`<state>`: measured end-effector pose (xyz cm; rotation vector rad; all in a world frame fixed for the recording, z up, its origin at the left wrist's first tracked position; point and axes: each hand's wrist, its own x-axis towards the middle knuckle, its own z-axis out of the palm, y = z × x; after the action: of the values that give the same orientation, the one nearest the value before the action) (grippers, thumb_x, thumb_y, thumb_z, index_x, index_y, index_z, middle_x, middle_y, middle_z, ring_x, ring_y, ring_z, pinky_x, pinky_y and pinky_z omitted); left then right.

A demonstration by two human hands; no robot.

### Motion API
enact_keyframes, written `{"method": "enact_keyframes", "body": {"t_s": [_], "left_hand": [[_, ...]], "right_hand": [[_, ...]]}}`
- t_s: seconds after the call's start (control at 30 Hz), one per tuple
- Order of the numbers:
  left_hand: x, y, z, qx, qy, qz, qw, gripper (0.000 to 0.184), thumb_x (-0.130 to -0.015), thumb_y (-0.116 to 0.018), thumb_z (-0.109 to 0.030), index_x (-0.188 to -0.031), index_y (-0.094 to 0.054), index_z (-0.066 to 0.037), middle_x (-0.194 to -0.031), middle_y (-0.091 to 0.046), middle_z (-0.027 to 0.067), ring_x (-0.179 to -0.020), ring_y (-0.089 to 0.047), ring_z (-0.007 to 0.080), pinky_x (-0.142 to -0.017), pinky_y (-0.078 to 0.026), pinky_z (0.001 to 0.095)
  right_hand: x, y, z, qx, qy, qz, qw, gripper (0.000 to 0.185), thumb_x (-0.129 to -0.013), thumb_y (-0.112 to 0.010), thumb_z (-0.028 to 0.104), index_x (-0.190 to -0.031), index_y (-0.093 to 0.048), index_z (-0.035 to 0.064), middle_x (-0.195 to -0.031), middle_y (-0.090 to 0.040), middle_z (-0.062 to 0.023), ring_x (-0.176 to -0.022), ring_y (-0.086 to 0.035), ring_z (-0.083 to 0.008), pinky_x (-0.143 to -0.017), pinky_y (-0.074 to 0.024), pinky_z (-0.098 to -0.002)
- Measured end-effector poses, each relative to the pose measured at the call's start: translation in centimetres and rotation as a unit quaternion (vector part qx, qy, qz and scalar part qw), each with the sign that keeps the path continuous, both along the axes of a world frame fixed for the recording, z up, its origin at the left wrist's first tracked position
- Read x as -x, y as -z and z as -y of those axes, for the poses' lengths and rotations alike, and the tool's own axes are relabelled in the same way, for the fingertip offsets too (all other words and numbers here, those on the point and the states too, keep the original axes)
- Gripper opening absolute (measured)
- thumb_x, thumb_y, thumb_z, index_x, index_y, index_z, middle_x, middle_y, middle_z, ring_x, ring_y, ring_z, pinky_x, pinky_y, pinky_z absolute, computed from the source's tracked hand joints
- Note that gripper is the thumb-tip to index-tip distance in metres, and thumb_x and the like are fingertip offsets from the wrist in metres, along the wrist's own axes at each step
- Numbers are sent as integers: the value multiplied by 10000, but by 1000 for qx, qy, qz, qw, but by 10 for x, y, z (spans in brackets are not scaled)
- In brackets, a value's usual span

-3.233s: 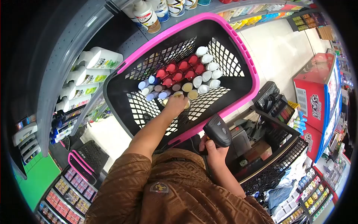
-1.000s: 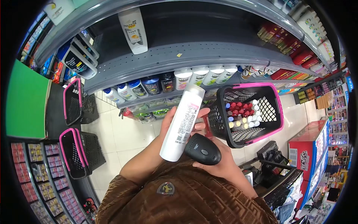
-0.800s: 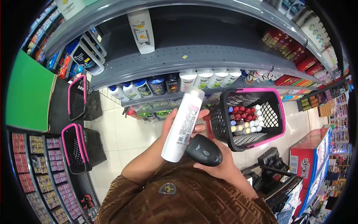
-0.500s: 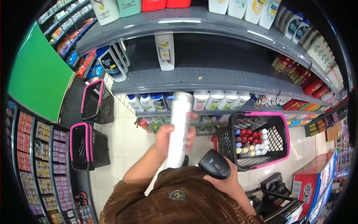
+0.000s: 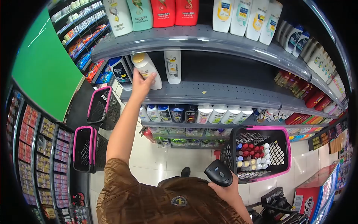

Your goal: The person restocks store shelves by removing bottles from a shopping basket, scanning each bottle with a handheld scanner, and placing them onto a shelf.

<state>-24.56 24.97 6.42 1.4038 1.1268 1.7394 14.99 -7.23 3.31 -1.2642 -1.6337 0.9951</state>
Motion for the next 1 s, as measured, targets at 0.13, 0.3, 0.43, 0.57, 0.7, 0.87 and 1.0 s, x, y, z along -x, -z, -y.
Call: {"method": "enact_keyframes", "body": {"t_s": [0.13, 0.3, 0.43, 0.57, 0.7, 0.87, 1.0], "left_hand": [[-5, -14, -31, 8, 2, -23, 1000, 602, -884, -807, -86, -1363, -447, -29, -1045, -653, 85, -781, -610, 119, -644, -512, 273], [-6, -7, -49, 47, 19, -2, 999, 573, -909, -782, -80, -1382, -463, -21, -1085, -665, 111, -784, -611, 143, -657, -512, 298], [-9, 14, -52, 55, 34, -21, 998, 614, -926, -784, -142, -1419, -443, -6, -1228, -661, 150, -1072, -643, 207, -930, -523, 346], [-12, 17, -49, 55, 62, 6, 997, 631, -929, -789, -177, -1420, -438, 6, -1330, -629, 172, -1227, -612, 240, -1063, -478, 376], [-13, 16, -47, 56, 63, 9, 996, 632, -928, -788, -169, -1422, -435, 6, -1327, -627, 175, -1217, -617, 240, -1052, -488, 374], [-14, 18, -49, 47, 52, -4, 998, 612, -929, -788, -162, -1409, -443, -2, -1316, -634, 166, -1212, -620, 236, -1047, -492, 374], [-14, 21, -50, 44, 56, 1, 997, 603, -924, -795, -159, -1396, -453, -7, -1307, -641, 159, -1206, -625, 235, -1046, -493, 370]], "right_hand": [[7, 0, -1, -6, -2, 10, 1000, 519, -734, -947, 271, -1100, -694, 4, -960, -740, -117, -840, -726, -233, -791, -566, -353], [9, 5, 2, 21, 4, 3, 1000, 489, -744, -944, 248, -1088, -702, -1, -947, -741, -109, -832, -720, -207, -787, -562, -340], [11, 2, -1, 36, 15, 0, 999, 441, -765, -933, 213, -1076, -710, -6, -946, -743, -102, -835, -716, -189, -786, -563, -332], [12, 5, -4, 40, 3, 13, 999, 427, -775, -926, 200, -1082, -711, -4, -952, -745, -100, -837, -714, -181, -788, -564, -329], [12, 6, -10, 25, 2, -2, 1000, 424, -780, -924, 201, -1084, -711, -4, -959, -743, -99, -836, -711, -175, -792, -561, -325], [16, 6, -13, 43, 14, -1, 999, 427, -780, -928, 205, -1083, -711, -4, -956, -740, -95, -836, -704, -168, -793, -559, -325], [16, 3, -12, 51, 0, 7, 999, 425, -783, -929, 214, -1075, -710, -2, -953, -738, -90, -838, -698, -161, -786, -558, -325]]}}
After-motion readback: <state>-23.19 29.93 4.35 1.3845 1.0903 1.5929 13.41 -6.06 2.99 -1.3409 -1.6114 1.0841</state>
